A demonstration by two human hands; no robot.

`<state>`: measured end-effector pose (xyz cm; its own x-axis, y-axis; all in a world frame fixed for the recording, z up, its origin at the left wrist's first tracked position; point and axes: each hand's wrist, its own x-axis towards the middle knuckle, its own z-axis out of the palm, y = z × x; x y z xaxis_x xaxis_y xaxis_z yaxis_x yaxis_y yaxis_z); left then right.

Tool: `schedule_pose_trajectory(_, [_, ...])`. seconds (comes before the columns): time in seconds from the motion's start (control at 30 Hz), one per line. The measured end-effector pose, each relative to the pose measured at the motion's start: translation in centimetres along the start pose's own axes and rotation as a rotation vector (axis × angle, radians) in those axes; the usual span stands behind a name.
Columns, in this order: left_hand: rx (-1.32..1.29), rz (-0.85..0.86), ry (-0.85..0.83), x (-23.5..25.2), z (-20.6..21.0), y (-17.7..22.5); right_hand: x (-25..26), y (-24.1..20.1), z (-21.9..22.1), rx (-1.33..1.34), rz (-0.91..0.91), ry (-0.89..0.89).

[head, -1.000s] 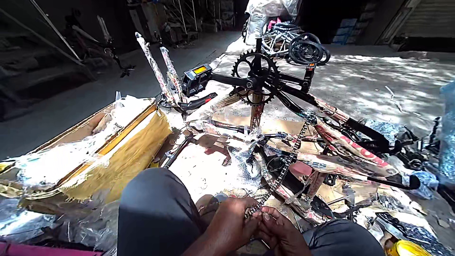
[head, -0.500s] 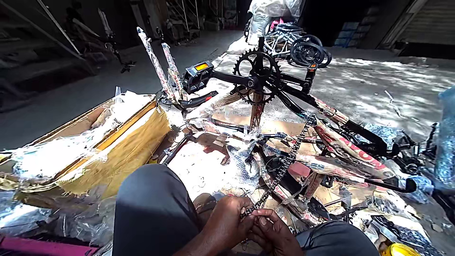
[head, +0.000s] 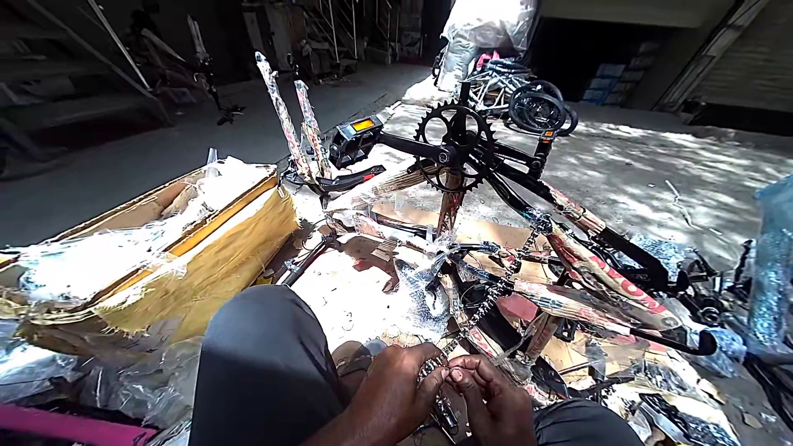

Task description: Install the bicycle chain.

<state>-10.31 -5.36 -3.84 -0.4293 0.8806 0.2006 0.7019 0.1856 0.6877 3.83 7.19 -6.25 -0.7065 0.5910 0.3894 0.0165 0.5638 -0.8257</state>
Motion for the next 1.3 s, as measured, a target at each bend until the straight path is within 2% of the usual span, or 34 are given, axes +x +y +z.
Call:
schedule_pose_trajectory(0.23, [0.043, 0.042, 0.011, -0.3, 0.0, -0.4, 1.0, 0.1, 0.1, -0.081, -0.112, 0.033])
schedule_pose_trajectory(0.43, [0.062, 0.103, 0.038, -0.3, 0.1, -0.6, 1.3, 0.7, 0.9, 0.025, -0.213, 0.099])
schedule_pose_trajectory(0.83, [0.117, 0.116, 0.068, -0.3, 0.1, -0.6, 1.3, 1.3, 2.2, 0.321, -0.149, 0.158])
schedule_pose_trajectory(0.93, [0.217, 0.046, 0.127, -0.1, -0.1, -0.3, 1.4, 1.7, 2.2, 0.455, -0.075, 0.149])
schedule_pose_trajectory(1.13, [0.343, -0.261, 0.128, 0.9, -2.4, 0.8, 2.2, 1.5, 0.8, 0.362, -0.067, 0.133])
schedule_pose_trajectory(1.3, [0.331, -0.277, 0.204, 1.3, -2.8, 0.3, 3.7, 0.0, 0.3, 0.479, 0.002, 0.03])
